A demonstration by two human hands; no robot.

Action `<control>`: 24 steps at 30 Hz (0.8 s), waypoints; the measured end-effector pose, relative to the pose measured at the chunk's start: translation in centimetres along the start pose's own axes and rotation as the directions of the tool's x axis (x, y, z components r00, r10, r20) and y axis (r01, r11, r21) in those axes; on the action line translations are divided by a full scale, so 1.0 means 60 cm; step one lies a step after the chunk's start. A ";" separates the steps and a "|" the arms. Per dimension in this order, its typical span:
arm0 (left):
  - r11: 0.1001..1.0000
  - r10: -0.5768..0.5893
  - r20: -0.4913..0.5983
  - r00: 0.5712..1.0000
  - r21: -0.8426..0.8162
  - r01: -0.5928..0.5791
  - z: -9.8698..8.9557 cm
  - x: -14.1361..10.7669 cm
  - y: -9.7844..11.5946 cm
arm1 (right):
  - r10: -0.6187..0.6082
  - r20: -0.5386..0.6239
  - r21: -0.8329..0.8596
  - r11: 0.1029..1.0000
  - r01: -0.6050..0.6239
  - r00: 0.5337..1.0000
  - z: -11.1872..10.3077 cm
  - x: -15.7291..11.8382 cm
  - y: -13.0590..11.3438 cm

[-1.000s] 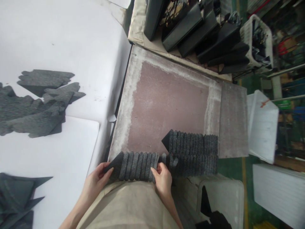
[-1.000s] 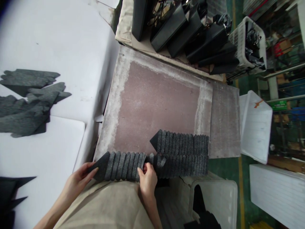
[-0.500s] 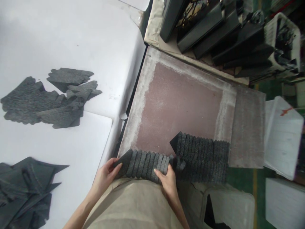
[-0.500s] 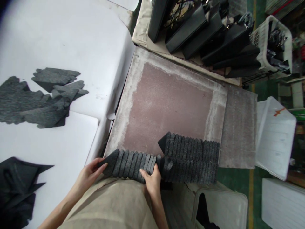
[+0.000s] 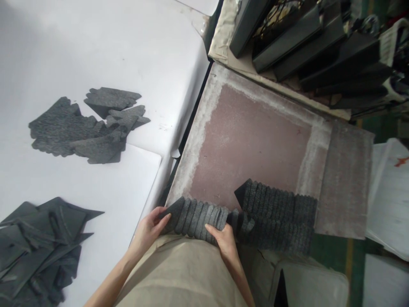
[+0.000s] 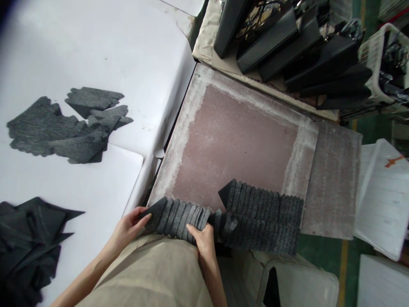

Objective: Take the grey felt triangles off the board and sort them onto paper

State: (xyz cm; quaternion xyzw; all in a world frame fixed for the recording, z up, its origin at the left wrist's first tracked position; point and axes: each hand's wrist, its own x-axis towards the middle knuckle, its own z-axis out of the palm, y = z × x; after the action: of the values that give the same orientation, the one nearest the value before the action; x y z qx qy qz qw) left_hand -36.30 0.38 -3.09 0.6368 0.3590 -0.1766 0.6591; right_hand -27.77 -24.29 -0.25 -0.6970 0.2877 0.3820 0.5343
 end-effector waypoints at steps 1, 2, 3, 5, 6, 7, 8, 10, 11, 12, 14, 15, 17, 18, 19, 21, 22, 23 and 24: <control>1.000 0.001 0.003 1.000 -0.001 -0.001 0.000 0.000 -0.002 | 0.009 0.016 0.009 1.000 -0.009 1.000 0.003 -0.001 -0.003; 1.000 0.003 0.005 1.000 -0.003 -0.003 -0.001 0.001 -0.004 | 0.017 0.031 0.016 1.000 -0.017 0.999 0.005 -0.003 -0.006; 1.000 0.005 0.005 1.000 -0.006 -0.005 -0.002 0.002 -0.006 | 0.022 0.045 0.022 0.999 -0.023 0.999 0.006 -0.005 -0.009; 1.000 0.008 -0.003 1.000 -0.006 -0.008 -0.003 0.003 -0.011 | 0.026 0.066 0.035 0.999 -0.028 0.998 0.005 -0.010 -0.014; 1.000 0.008 -0.008 1.000 -0.004 -0.008 -0.003 0.004 -0.013 | 0.025 0.072 0.041 0.999 -0.028 0.997 0.004 -0.012 -0.016; 1.000 0.007 -0.011 1.000 -0.003 -0.007 -0.003 0.005 -0.015 | 0.024 0.077 0.045 0.999 -0.027 0.997 0.004 -0.012 -0.016; 1.000 0.006 -0.011 1.000 -0.003 -0.006 -0.003 0.005 -0.016 | 0.022 0.078 0.048 0.999 -0.026 0.997 0.005 -0.011 -0.016; 1.000 0.004 -0.009 1.000 -0.005 -0.004 -0.002 0.007 -0.019 | 0.019 0.070 0.041 0.999 -0.022 0.997 0.010 -0.006 -0.016; 1.000 0.003 -0.009 1.000 -0.004 -0.003 -0.001 0.007 -0.020 | 0.017 0.063 0.030 0.999 -0.019 0.998 0.014 -0.002 -0.016; 1.000 0.001 -0.008 1.000 -0.004 -0.001 -0.001 0.008 -0.021 | 0.015 0.054 0.014 1.000 -0.015 0.998 0.020 0.003 -0.017; 1.000 -0.006 -0.002 1.000 -0.013 0.006 0.000 0.008 -0.022 | 0.008 0.045 -0.023 1.000 -0.007 0.999 0.032 0.010 -0.018; 1.000 -0.010 -0.001 1.000 -0.020 0.010 0.001 0.007 -0.021 | 0.006 0.048 -0.042 0.999 -0.003 0.999 0.038 0.012 -0.019; 0.999 -0.010 -0.007 1.000 -0.034 0.009 0.001 0.006 -0.018 | 0.004 0.071 -0.072 0.997 0.001 0.997 0.045 0.013 -0.021; 0.999 -0.006 -0.014 1.000 -0.037 0.006 0.001 0.006 -0.015 | 0.004 0.087 -0.082 0.997 0.003 0.996 0.046 0.012 -0.023; 0.999 -0.003 -0.021 1.000 -0.041 0.002 0.001 0.005 -0.011 | 0.005 0.104 -0.088 0.996 0.004 0.995 0.046 0.011 -0.024; 0.998 -0.003 -0.028 1.000 -0.056 0.002 0.001 0.004 -0.003 | 0.005 0.140 -0.087 0.996 0.007 0.990 0.042 0.007 -0.028; 0.998 -0.008 -0.029 1.000 -0.065 0.006 0.001 0.004 0.001 | 0.004 0.164 -0.081 0.997 0.009 0.987 0.040 0.006 -0.029; 0.997 -0.014 -0.029 1.000 -0.070 0.011 0.000 0.004 0.004 | 0.002 0.193 -0.071 0.997 0.012 0.981 0.037 0.005 -0.031; 0.997 -0.018 -0.028 0.999 -0.074 0.016 0.000 0.004 0.006 | -0.002 0.223 -0.060 0.998 0.016 0.975 0.036 0.005 -0.033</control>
State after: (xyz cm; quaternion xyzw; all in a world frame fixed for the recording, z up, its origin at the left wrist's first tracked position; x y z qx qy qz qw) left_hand -35.91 0.45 -3.00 0.6114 0.3799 -0.1595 0.6756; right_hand -26.47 -21.70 0.22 -0.6671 0.2106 0.4640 0.5433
